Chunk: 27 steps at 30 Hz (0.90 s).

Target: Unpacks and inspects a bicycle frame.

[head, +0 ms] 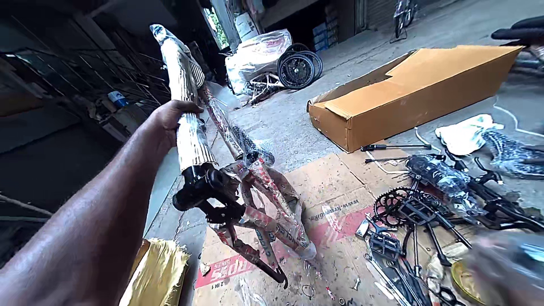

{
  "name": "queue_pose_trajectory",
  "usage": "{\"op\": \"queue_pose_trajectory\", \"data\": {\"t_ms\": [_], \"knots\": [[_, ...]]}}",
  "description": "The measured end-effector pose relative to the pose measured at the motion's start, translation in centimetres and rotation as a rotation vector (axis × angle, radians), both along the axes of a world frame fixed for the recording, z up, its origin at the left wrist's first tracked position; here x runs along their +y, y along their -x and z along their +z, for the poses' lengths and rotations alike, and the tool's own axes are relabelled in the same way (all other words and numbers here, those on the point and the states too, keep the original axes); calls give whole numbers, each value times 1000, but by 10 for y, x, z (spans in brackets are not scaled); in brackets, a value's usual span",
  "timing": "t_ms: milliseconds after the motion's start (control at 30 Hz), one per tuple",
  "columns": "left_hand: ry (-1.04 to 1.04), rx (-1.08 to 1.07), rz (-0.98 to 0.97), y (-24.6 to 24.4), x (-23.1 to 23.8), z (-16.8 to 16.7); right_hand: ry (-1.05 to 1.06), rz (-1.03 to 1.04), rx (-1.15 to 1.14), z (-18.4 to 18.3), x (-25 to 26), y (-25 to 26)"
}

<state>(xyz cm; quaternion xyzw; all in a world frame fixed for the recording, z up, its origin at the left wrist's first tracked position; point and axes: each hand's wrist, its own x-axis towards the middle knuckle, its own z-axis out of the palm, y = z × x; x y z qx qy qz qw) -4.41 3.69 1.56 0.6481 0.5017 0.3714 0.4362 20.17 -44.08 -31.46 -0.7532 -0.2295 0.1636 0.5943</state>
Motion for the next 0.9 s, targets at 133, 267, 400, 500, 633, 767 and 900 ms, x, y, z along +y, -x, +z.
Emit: {"op": "queue_pose_trajectory", "data": {"t_ms": [133, 267, 400, 500, 633, 767, 900], "knots": [[-124, 151, 50, 7, -10, -3, 26, 339, -232, 0, 202, 44], [-241, 183, 61, 11, -12, -9, -48, 473, -393, 36, 335, 104], [-229, 188, 57, 12, -16, -11, -21, 441, -608, 61, 387, 130], [-231, 194, 52, 10, -14, -9, -267, 344, -666, 50, 380, 125], [-226, 167, 23, 0, -11, -7, -29, 798, -759, 48, 341, 107], [-224, 150, -3, -8, -4, -3, 495, 1220, -459, -34, 277, 72], [-223, 130, -13, -11, -1, -4, 333, 617, 2, -76, 230, 16]]}}
